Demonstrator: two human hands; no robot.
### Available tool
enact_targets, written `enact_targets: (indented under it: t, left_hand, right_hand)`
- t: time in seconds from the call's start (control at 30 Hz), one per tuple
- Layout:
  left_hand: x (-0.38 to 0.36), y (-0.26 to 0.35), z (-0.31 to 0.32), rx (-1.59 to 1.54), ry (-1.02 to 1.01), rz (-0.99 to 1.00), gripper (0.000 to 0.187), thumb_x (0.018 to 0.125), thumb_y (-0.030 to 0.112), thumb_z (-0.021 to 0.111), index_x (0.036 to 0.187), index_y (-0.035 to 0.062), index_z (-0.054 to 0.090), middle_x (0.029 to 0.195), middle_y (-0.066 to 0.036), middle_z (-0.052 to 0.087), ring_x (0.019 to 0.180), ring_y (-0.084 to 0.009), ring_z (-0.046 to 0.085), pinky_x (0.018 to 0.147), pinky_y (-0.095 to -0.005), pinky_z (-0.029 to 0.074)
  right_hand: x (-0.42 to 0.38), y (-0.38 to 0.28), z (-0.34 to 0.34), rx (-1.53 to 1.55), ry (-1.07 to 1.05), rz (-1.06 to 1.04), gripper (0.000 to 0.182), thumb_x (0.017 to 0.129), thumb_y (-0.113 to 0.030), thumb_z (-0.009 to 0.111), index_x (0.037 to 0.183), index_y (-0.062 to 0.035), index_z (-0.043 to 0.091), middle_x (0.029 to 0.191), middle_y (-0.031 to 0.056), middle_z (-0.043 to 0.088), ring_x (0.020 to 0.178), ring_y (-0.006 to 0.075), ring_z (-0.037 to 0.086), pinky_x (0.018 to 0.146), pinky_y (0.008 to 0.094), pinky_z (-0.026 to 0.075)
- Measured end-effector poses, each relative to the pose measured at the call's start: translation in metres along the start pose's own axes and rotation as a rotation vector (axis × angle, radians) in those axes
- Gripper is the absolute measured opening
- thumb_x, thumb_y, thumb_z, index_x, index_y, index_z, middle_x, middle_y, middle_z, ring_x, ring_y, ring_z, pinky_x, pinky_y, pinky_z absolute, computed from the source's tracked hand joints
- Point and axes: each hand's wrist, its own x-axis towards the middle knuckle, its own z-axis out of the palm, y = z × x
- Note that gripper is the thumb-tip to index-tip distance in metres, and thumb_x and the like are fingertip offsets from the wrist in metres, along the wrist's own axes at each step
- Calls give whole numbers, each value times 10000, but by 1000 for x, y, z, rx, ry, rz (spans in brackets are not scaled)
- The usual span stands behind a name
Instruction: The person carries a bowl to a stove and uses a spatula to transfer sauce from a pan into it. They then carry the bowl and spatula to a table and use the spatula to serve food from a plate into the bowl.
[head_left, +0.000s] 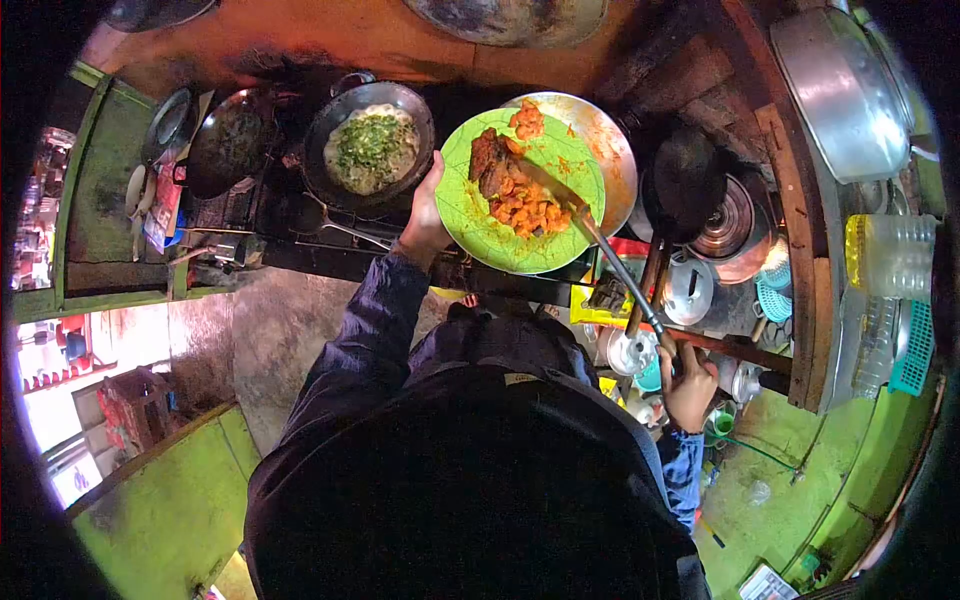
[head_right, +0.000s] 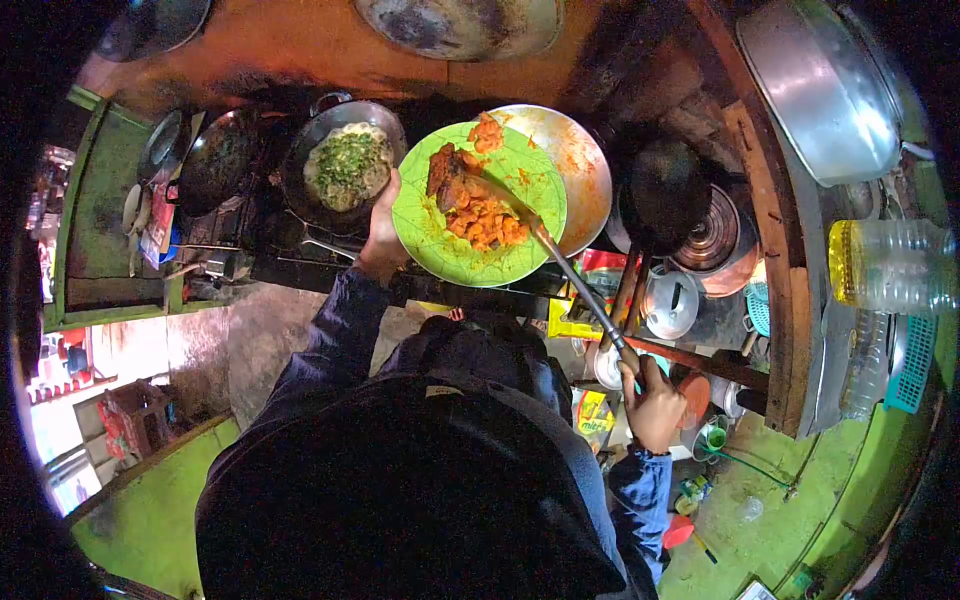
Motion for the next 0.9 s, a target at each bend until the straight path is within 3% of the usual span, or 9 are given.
enact_targets:
  t: [0.27, 0.4, 0.5, 0.53, 0.63, 0.77, 0.9]
  left_hand:
    - [3, -8, 0, 32, 82, 15, 654, 1036, 509, 283, 1443, 5, 369, 1444, -153, 461, 1314, -290, 463, 1120, -431, 354]
    - [7, -10, -3, -79, -6, 17, 655, 1037, 509, 278, 1446, 5, 364, 1450, -153, 453, 1317, -290, 462, 1122, -432, 354]
    - [5, -6, 4, -96, -30, 9, 661, 1036, 513, 275, 1450, 3, 356, 1457, -158, 442, 1325, -288, 454, 1125, -433, 352]
    - [5, -6, 2, -106, -36, 0, 653, 1037, 505, 286, 1455, 7, 346, 1460, -161, 436, 1326, -299, 450, 1125, -447, 349]
    - [5, -8, -1, -73, -38, -2, 648, 1038, 498, 290, 1461, 10, 334, 1460, -167, 432, 1326, -309, 447, 1124, -461, 348]
    - [2, -6, 2, -44, -43, -18, 641, 1045, 492, 261, 1458, 7, 333, 1443, -170, 448, 1310, -299, 467, 1110, -444, 373]
    - [-6, -2, 12, 128, -23, 16, 671, 1035, 523, 254, 1460, 9, 334, 1452, -161, 443, 1322, -277, 458, 1118, -425, 360]
  right_hand:
    - [5, -16, -5, 302, -17, 224, 322, 909, -352, 664, 943, -33, 649, 676, 242, 583, 628, 428, 602, 524, 434, 436]
    - [6, -17, -30, 299, -174, 282, 347, 942, -369, 615, 985, -26, 651, 689, 241, 576, 609, 408, 585, 552, 419, 434]
    - [11, -13, -33, 325, -134, 214, 350, 946, -380, 607, 1003, -38, 655, 699, 238, 593, 625, 407, 594, 565, 420, 441]
    - [15, -12, -38, 332, -233, 268, 356, 947, -385, 604, 1020, -42, 666, 711, 239, 610, 645, 406, 610, 575, 429, 448]
    - [18, -10, -42, 297, -246, 302, 357, 939, -389, 613, 1030, -50, 676, 696, 236, 610, 652, 399, 622, 579, 436, 451]
    - [25, -1, -45, 166, -274, 178, 322, 924, -394, 630, 999, -88, 695, 631, 185, 613, 573, 361, 623, 542, 435, 458]
    - [27, -11, -34, 90, -203, 93, 272, 917, -306, 650, 936, -35, 665, 674, 209, 613, 603, 391, 614, 540, 427, 453]
